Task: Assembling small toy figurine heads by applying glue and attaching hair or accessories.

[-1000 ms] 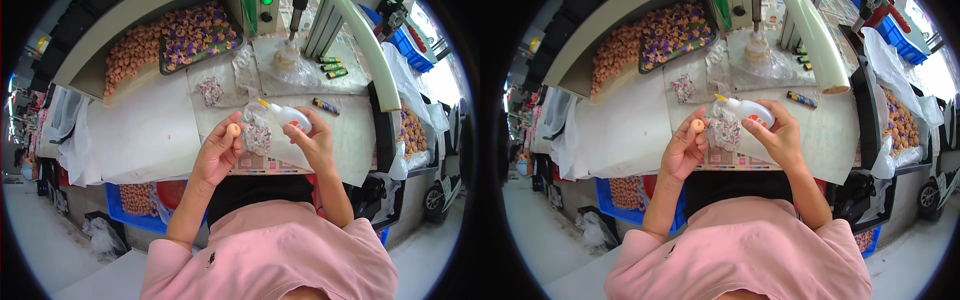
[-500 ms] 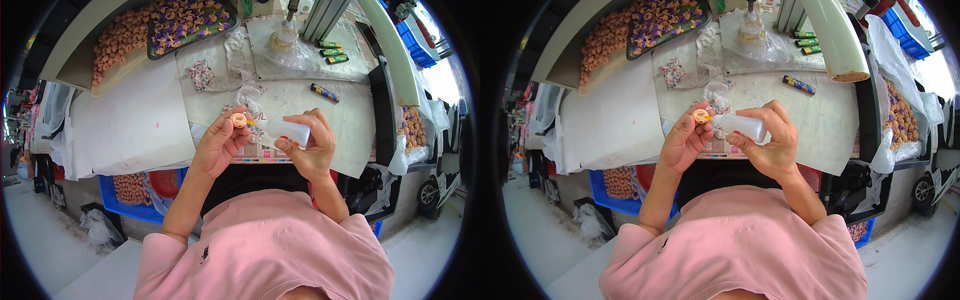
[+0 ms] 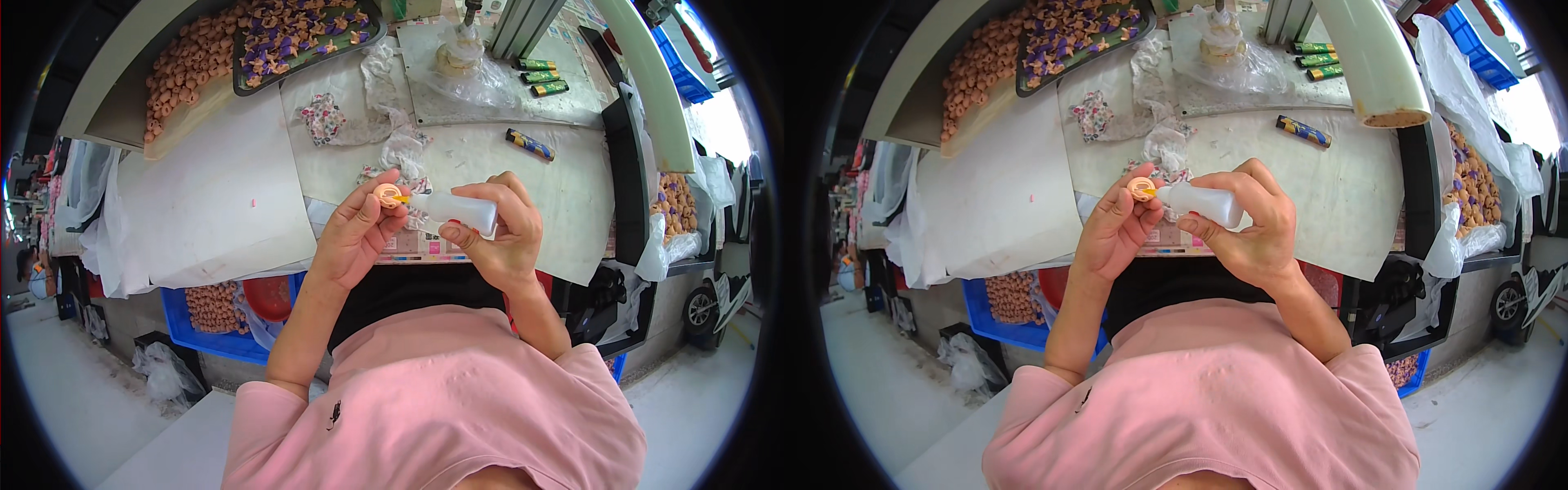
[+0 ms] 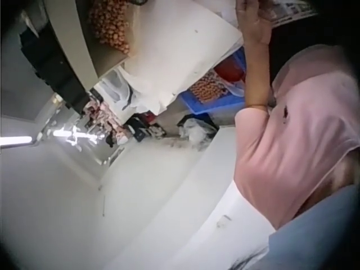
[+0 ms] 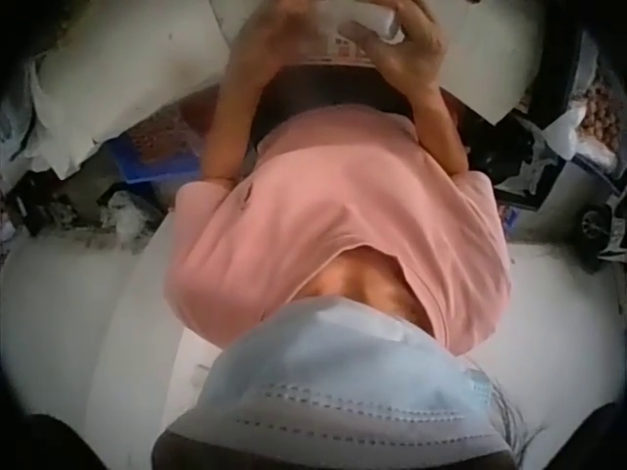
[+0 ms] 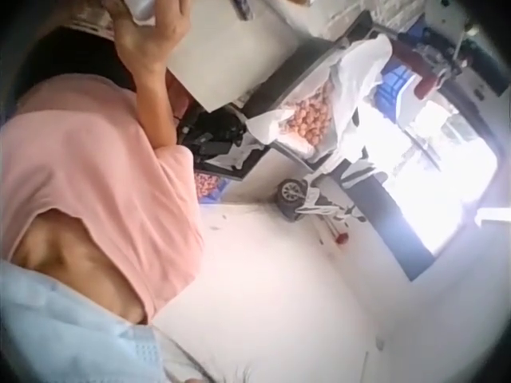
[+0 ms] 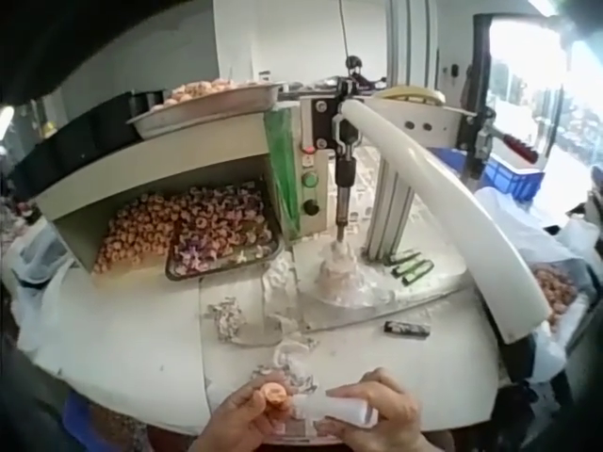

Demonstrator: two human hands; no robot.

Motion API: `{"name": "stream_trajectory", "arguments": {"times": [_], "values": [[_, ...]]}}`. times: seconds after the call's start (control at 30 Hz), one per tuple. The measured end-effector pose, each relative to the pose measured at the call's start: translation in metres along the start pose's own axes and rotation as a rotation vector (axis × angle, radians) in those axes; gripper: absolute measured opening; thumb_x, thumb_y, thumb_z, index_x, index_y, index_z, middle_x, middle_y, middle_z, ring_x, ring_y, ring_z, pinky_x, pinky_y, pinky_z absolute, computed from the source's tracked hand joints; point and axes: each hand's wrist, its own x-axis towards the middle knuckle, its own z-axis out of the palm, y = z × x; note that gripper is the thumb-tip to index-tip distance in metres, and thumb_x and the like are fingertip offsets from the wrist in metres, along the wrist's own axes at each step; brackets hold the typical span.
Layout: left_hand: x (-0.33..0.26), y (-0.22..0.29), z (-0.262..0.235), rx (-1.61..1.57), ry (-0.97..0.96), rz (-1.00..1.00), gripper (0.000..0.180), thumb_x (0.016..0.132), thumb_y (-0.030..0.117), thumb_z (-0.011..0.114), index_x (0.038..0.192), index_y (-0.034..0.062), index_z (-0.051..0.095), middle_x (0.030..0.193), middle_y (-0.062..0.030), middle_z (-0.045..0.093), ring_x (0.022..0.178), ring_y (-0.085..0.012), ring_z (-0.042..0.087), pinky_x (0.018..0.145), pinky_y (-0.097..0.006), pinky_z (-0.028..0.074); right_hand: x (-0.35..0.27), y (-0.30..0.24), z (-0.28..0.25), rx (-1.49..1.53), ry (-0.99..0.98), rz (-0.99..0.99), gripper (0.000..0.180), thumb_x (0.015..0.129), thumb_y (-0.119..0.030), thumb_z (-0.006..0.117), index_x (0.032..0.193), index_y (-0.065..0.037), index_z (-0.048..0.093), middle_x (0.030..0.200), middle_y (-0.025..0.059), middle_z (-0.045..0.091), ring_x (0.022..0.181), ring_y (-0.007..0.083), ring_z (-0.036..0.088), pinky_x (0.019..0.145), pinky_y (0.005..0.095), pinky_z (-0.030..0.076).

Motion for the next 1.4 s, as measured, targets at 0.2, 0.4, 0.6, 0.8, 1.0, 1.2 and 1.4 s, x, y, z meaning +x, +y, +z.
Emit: {"name": "stream_trajectory", "arguments": {"times": [0.2,0.4,0.6,0.8,1.0,1.2,1.4], "values": [[0.000,-0.003,-0.003,-0.005,-0.012,0.000,0.045,0.095,0.020,0.055,0.135,0.0018,0.045,0.109,-0.0062,0.063,0.096,-0.0116,0.062,0.091,-0.025,0.051,-0.001,0.001,-0.002,0.002,0.024,0.027,0.038,0.065,-0.019,0.086,0.095,-0.003,0.067,0.082,0.0040,0.056,0.071,0.0133,0.056,0.059,0.0244,0.043],[0.001,-0.006,-0.002,-0.010,-0.017,0.017,0.044,0.094,0.017,0.056,0.135,0.0019,0.046,0.109,-0.0063,0.063,0.098,-0.0124,0.062,0.091,-0.026,0.051,-0.002,-0.002,-0.007,-0.032,0.040,0.018,0.038,0.064,-0.017,0.086,0.094,-0.003,0.067,0.080,0.0044,0.056,0.069,0.0142,0.056,0.058,0.0250,0.043],[0.000,-0.007,-0.001,0.004,-0.006,0.028,0.043,0.093,0.015,0.058,0.133,0.0036,0.048,0.119,-0.0097,0.060,0.101,-0.0148,0.061,0.093,-0.027,0.050,-0.003,-0.004,-0.012,-0.068,0.034,0.008,0.038,0.064,-0.018,0.086,0.093,-0.003,0.067,0.077,0.0052,0.056,0.067,0.0159,0.056,0.058,0.0263,0.043],[0.000,-0.008,-0.001,0.007,-0.008,0.032,0.042,0.092,0.011,0.060,0.132,0.0039,0.049,0.122,-0.0104,0.058,0.105,-0.0161,0.060,0.095,-0.028,0.049,-0.005,-0.007,-0.013,-0.071,0.037,0.019,0.038,0.064,-0.019,0.086,0.093,-0.003,0.067,0.077,0.0050,0.056,0.067,0.0160,0.055,0.058,0.0269,0.043],[-0.001,-0.009,-0.001,0.033,-0.001,0.042,0.048,0.090,0.012,0.061,0.135,0.0030,0.046,0.128,-0.0133,0.054,0.112,-0.0181,0.056,0.100,-0.030,0.047,-0.004,-0.011,-0.013,-0.050,0.044,-0.023,0.038,0.065,-0.022,0.086,0.091,-0.003,0.067,0.078,0.0048,0.057,0.067,0.0160,0.055,0.058,0.0275,0.042],[-0.001,-0.010,-0.002,0.023,-0.008,0.039,0.047,0.090,0.009,0.061,0.135,0.0033,0.046,0.129,-0.0124,0.054,0.114,-0.0183,0.055,0.100,-0.030,0.046,-0.005,-0.012,-0.014,-0.050,0.012,-0.029,0.036,0.062,-0.014,0.086,0.091,-0.004,0.067,0.081,0.0066,0.065,0.066,0.0184,0.055,0.056,0.0289,0.045],[0.000,-0.010,-0.004,0.026,-0.021,0.040,0.046,0.091,0.008,0.060,0.135,0.0036,0.047,0.129,-0.0120,0.054,0.116,-0.0184,0.054,0.101,-0.030,0.046,-0.005,-0.009,-0.016,-0.054,0.030,-0.015,0.035,0.065,-0.020,0.086,0.089,-0.003,0.067,0.079,0.0049,0.059,0.066,0.0158,0.054,0.058,0.0271,0.042]]}}
